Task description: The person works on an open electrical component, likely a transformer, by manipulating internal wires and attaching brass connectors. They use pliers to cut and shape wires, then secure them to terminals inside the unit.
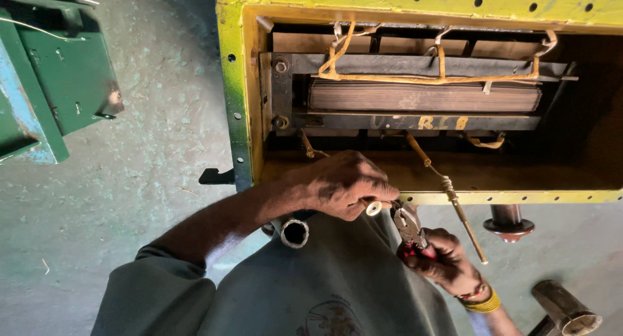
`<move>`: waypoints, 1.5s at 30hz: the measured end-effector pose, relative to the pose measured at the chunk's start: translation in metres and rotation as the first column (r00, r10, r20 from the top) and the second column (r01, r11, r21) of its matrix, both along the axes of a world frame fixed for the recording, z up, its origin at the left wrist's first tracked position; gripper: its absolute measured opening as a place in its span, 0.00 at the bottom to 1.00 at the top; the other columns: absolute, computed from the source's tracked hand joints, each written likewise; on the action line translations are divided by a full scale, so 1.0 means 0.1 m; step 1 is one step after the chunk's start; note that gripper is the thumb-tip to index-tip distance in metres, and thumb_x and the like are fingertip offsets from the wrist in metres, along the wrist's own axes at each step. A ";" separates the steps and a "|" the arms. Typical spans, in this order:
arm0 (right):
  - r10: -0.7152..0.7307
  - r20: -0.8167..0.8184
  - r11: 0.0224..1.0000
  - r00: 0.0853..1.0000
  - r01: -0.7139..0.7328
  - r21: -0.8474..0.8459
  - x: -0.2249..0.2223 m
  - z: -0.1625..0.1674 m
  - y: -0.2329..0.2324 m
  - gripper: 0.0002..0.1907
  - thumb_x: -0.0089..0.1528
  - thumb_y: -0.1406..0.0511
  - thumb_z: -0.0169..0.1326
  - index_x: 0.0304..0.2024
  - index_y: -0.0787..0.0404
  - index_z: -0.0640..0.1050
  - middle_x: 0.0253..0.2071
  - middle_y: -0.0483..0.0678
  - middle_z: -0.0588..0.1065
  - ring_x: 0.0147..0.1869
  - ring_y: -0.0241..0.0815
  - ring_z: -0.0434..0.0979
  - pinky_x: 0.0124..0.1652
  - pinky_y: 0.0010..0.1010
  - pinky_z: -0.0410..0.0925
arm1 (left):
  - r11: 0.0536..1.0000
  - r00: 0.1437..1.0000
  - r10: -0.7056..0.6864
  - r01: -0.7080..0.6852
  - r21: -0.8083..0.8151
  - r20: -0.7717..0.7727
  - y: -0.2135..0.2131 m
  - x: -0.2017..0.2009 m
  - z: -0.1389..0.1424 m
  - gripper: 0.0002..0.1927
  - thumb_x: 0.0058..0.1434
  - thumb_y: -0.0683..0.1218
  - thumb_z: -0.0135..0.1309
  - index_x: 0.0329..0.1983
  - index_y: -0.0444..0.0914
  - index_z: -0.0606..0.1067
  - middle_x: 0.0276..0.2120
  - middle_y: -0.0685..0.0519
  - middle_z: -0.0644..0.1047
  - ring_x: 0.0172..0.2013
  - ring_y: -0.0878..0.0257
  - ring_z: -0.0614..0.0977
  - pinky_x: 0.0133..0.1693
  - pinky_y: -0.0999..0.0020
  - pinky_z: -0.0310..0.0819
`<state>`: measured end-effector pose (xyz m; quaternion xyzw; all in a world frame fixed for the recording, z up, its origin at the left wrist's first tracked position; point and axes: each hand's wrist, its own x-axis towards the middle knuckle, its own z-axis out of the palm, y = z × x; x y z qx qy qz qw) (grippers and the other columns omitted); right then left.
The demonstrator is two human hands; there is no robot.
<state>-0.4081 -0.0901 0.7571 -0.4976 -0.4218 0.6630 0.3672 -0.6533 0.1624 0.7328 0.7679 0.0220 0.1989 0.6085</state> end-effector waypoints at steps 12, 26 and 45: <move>-0.289 0.042 0.955 0.956 0.291 -0.051 -0.46 -0.14 0.10 0.07 0.61 0.73 0.57 0.41 0.68 0.79 0.31 0.47 0.82 0.23 0.28 0.72 0.24 0.20 0.66 | 0.972 0.988 0.132 -0.115 0.203 -0.075 0.02 0.07 0.06 0.16 0.58 0.37 0.59 0.50 0.34 0.75 0.23 0.52 0.74 0.25 0.58 0.79 0.27 0.61 0.75; -0.308 0.047 0.941 0.950 0.312 -0.130 -0.49 -0.10 0.10 0.13 0.62 0.69 0.59 0.49 0.68 0.77 0.34 0.46 0.79 0.34 0.32 0.74 0.36 0.25 0.69 | 0.975 0.985 0.170 -0.172 0.138 0.021 -0.02 0.16 0.08 0.14 0.62 0.40 0.58 0.50 0.32 0.73 0.28 0.49 0.77 0.28 0.55 0.82 0.30 0.63 0.77; -0.765 0.643 0.277 -0.030 0.886 0.371 1.51 0.89 -0.13 0.11 0.69 0.63 0.58 0.43 0.64 0.73 0.32 0.50 0.78 0.28 0.32 0.72 0.21 0.23 0.60 | 0.895 0.931 0.360 -0.364 0.257 0.066 -0.06 0.33 0.36 0.12 0.59 0.38 0.62 0.26 0.37 0.70 0.20 0.51 0.74 0.18 0.59 0.77 0.23 0.64 0.72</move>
